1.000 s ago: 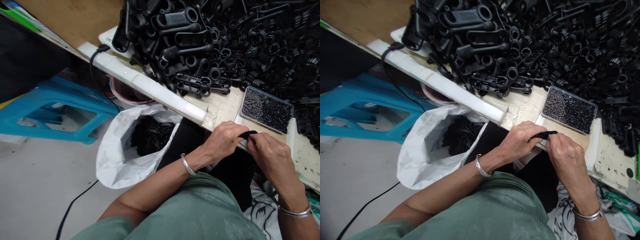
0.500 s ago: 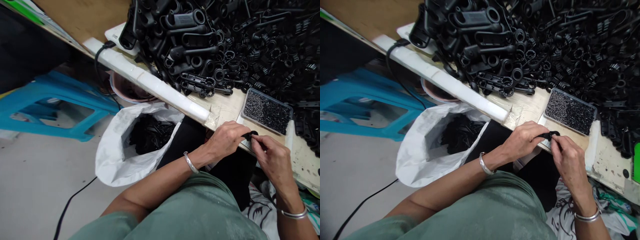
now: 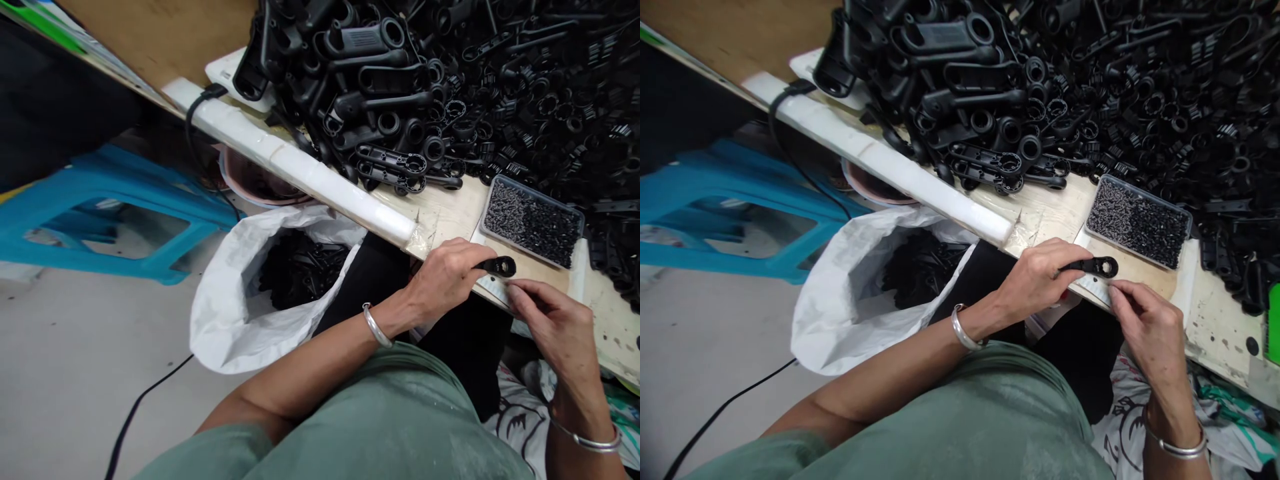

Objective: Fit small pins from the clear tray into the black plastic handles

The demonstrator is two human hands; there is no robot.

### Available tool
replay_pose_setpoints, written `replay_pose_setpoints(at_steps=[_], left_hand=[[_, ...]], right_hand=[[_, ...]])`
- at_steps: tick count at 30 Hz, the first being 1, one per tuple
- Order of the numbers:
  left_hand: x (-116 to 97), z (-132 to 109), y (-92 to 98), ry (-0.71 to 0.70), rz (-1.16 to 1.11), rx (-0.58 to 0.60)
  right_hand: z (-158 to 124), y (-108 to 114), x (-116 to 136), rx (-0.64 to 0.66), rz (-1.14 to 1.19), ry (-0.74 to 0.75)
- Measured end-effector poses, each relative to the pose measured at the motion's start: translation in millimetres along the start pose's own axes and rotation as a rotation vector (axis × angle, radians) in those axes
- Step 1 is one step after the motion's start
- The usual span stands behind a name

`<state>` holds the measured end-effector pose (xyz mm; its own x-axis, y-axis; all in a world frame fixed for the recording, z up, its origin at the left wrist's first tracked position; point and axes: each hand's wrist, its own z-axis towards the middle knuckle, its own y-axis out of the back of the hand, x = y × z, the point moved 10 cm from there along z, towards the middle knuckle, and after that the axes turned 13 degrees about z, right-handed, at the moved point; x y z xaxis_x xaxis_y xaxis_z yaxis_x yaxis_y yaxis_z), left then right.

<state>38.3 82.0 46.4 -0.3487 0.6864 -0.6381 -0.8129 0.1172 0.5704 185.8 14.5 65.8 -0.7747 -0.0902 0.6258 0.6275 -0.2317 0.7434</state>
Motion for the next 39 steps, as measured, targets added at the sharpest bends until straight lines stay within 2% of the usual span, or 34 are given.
replay_pose_setpoints(at_steps=[5,9,14,20,24,29,33,37,39], left_hand=[[-1.5,-2.9,0.6,-0.014,0.128,0.028],[-6.4,-2.0,0.8,-0.042,0.194,0.092],[-21.2,8.7,-1.8,-0.145,0.303,0.164],[-37.3,25.0,-20.1,-0.343,0.444,0.328],[-41.2,28.1,-26.4,-0.412,0.509,0.356],[-45.5,25.6,-26.3,-0.473,0.525,0.319],[-38.5,27.3,-24.0,-0.366,0.405,0.314],[-31.4,28.4,-4.7,-0.147,0.097,0.146],[-24.5,24.4,-0.9,-0.006,-0.103,0.112]], right_hand=[[0.3,-18.5,25.7,-0.019,-0.134,0.151],[2.0,-28.1,27.7,-0.046,-0.227,0.163],[0.5,-20.8,22.0,-0.085,-0.181,0.145],[-7.0,-6.7,14.3,-0.129,-0.098,0.093],[-14.5,1.8,-0.5,-0.179,-0.034,-0.014],[-27.1,11.7,-32.9,-0.299,0.191,-0.323],[-29.3,11.1,-35.7,-0.372,0.476,-0.372],[-28.3,6.3,-40.0,-0.397,0.690,-0.360],[-26.5,1.5,-42.4,-0.395,0.833,-0.342]])
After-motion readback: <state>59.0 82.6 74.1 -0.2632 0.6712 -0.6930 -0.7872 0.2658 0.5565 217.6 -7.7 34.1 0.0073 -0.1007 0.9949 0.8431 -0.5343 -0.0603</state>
